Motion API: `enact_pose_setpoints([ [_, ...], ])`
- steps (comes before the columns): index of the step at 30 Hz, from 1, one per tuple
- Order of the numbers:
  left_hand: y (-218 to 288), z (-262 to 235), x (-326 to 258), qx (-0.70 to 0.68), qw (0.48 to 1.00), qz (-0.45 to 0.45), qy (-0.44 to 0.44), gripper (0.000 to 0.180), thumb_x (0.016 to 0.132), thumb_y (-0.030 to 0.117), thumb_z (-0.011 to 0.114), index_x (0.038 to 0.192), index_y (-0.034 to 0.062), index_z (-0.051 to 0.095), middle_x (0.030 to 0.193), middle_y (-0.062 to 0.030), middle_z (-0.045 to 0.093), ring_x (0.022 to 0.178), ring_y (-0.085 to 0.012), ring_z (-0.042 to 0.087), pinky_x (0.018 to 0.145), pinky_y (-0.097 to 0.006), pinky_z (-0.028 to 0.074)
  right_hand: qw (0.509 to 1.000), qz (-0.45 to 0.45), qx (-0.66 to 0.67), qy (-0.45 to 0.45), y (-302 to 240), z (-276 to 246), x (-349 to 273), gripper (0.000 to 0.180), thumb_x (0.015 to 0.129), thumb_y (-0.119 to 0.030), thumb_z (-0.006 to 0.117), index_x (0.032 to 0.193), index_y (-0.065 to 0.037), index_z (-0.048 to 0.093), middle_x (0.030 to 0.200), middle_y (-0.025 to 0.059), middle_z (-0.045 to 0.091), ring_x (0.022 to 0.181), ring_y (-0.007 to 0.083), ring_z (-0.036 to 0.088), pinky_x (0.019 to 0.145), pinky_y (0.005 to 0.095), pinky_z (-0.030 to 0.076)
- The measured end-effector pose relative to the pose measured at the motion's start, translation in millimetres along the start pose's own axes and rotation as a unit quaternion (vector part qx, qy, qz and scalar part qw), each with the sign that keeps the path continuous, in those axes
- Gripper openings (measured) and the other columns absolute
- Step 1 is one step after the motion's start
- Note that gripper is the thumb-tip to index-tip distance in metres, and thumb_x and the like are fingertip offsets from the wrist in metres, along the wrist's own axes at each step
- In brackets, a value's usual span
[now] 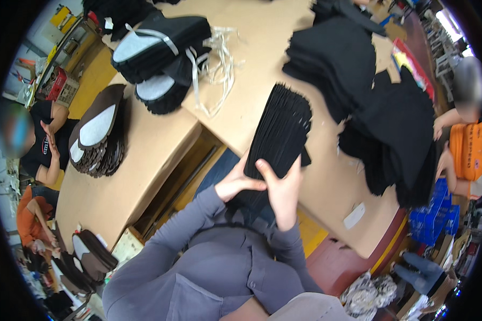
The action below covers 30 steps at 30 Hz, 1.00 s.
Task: The person assembles footwear parts by hand at a workbench. They pick up black insoles and white inserts, align them, and tie them together with white elastic bands. The finished units are stacked on the table. Coworkers are visible in the background performing similar tasks.
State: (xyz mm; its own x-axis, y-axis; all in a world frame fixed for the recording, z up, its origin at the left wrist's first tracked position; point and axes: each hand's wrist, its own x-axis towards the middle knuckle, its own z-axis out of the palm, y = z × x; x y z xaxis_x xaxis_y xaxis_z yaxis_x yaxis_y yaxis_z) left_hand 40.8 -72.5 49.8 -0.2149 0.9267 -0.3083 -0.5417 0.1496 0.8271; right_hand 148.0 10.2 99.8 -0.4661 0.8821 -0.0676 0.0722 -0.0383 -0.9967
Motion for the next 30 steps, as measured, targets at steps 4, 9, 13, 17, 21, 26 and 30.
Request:
enact_pose_setpoints([
  [4,2,0,-6,0.0,1.0,-0.005,0.012,0.1,0.07,0.001,0.081,0.151,0.0062,0.023,0.14,-0.0089,0.045,0.131,-0.0214,0.042,0.11,-0.034,0.035,0.996,0.022,0.066,-0.053,14,-21,-1,0.048,0.085,-0.005,0.072,0.128,0.003,0.052,0.116,0.0109,0.065,0.104,0.0186,0.062,0.092,0.0325,0.049],
  [9,5,-12,0,-0.004,0.998,-0.057,0.011,0.093,0.072,0.001,0.075,0.15,0.0054,0.025,0.144,-0.0111,0.043,0.133,-0.0231,0.041,0.11,-0.036,0.035,0.994,-0.001,0.07,-0.08,26,-20,10,0.049,0.09,-0.013,0.071,0.131,0.004,0.05,0.116,0.0109,0.066,0.103,0.0159,0.061,0.09,0.0308,0.049],
  [13,0,-23,5,-0.027,0.997,-0.073,-0.002,0.089,0.074,0.005,0.074,0.15,0.0047,0.026,0.143,-0.0111,0.045,0.133,-0.0233,0.043,0.111,-0.036,0.035,0.991,0.067,0.098,-0.068,41,-24,10,0.043,0.097,-0.018,0.062,0.131,0.004,0.051,0.119,0.0089,0.064,0.106,0.0148,0.058,0.094,0.0297,0.045],
  [17,-6,-33,6,-0.056,0.996,-0.071,0.029,0.081,0.075,0.008,0.075,0.145,0.0037,0.034,0.135,-0.011,0.051,0.121,-0.0227,0.054,0.1,-0.036,0.047,0.996,-0.07,-0.064,0.007,53,-21,12,0.033,0.098,-0.024,0.059,0.117,0.004,0.061,0.094,0.0004,0.063,0.075,0.0105,0.055,0.067,0.0318,0.048],
  [21,-3,-49,9,-0.109,0.987,-0.119,-0.027,0.063,0.078,0.011,0.073,0.134,0.0015,0.045,0.116,-0.009,0.059,0.094,-0.0186,0.063,0.08,-0.032,0.057,0.991,0.005,-0.067,0.116,20,-37,12,0.032,0.098,-0.024,0.059,0.1,0.008,0.061,0.085,0.0138,0.067,0.079,0.0164,0.062,0.073,0.0317,0.049],
  [26,-14,-74,9,-0.15,0.98,-0.121,-0.044,0.062,0.079,0.02,0.074,0.13,-0.0027,0.048,0.112,-0.012,0.06,0.082,-0.0174,0.061,0.067,-0.031,0.058,0.967,0.028,0.219,0.124,-32,-96,19,0.028,0.096,-0.017,0.06,0.114,0.004,0.063,0.104,0.0085,0.068,0.091,0.0135,0.064,0.081,0.027,0.05],
  [30,-16,-89,14,-0.16,0.978,-0.119,-0.061,0.071,0.078,0.027,0.076,0.134,-0.0038,0.045,0.117,-0.0136,0.06,0.082,-0.0177,0.06,0.066,-0.031,0.059,0.95,-0.027,0.279,0.136,-51,-126,26,0.023,0.097,-0.015,0.057,0.107,0.004,0.064,0.093,0.0111,0.07,0.075,0.0147,0.068,0.065,0.0246,0.055],
])
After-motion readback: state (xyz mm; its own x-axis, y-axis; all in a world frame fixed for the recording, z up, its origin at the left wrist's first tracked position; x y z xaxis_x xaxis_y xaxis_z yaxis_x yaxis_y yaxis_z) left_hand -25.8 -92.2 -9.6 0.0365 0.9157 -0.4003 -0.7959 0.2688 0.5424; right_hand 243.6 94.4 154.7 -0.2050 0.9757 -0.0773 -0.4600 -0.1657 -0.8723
